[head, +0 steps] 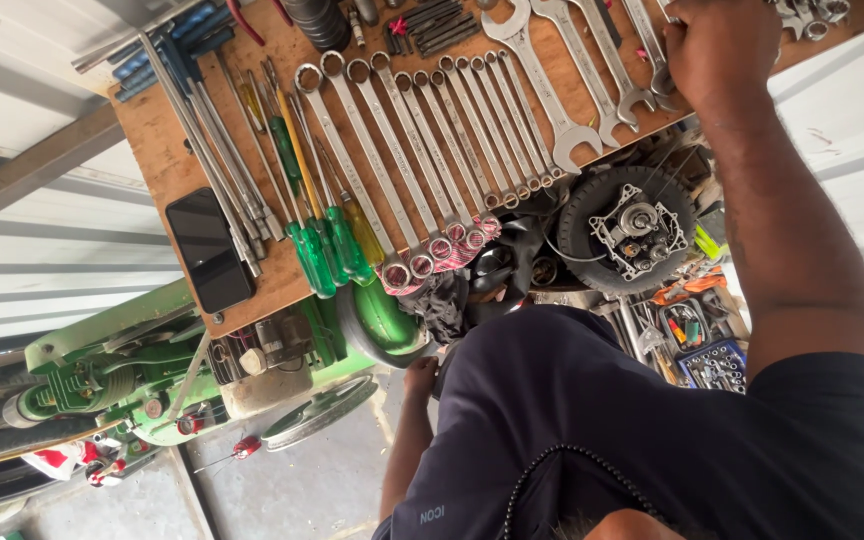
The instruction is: The person picks up wrenches and spanners one at a time and places them back onto a wooden tool board, arranging them in a row alongside screwdrivers and other hand tools on the workbench.
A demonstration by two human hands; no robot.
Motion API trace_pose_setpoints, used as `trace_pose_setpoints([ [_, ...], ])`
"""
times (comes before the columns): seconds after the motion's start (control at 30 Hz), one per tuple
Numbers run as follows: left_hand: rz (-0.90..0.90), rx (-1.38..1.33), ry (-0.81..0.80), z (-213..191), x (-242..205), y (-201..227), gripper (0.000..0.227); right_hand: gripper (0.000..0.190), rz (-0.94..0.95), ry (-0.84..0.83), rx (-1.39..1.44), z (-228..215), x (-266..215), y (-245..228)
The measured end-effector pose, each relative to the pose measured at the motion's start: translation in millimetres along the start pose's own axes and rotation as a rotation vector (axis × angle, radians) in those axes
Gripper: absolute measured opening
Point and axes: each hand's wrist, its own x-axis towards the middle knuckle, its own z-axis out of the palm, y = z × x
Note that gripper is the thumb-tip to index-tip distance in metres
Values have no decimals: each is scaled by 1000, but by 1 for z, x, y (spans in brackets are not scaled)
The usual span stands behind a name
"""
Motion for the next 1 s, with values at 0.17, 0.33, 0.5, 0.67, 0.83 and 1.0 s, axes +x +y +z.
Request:
trace_pose_setpoints([
  [0.17, -14, -56, -15, -2, -3, -6, 42, 9, 9, 33, 59, -2, 0, -1],
  [0.33, 22, 58, 9, -4, -3, -11, 42, 7, -1, 109, 162, 11, -3, 10],
  [0.5, 2, 51, -9, -6, -8, -8, 43, 7, 57, 20, 241, 13, -3, 16],
  [0.67, 30, 93, -6, -9, -10, -6, 44, 9, 104, -30, 524, 25, -5, 31],
  [0.83, 40, 67, -11, -5, -4, -14, 44, 9, 132, -60, 464, 14, -2, 33],
  [1.0, 59, 53, -9, 0, 4, -21, 44, 13, 144, -48, 358, 5, 0, 21],
])
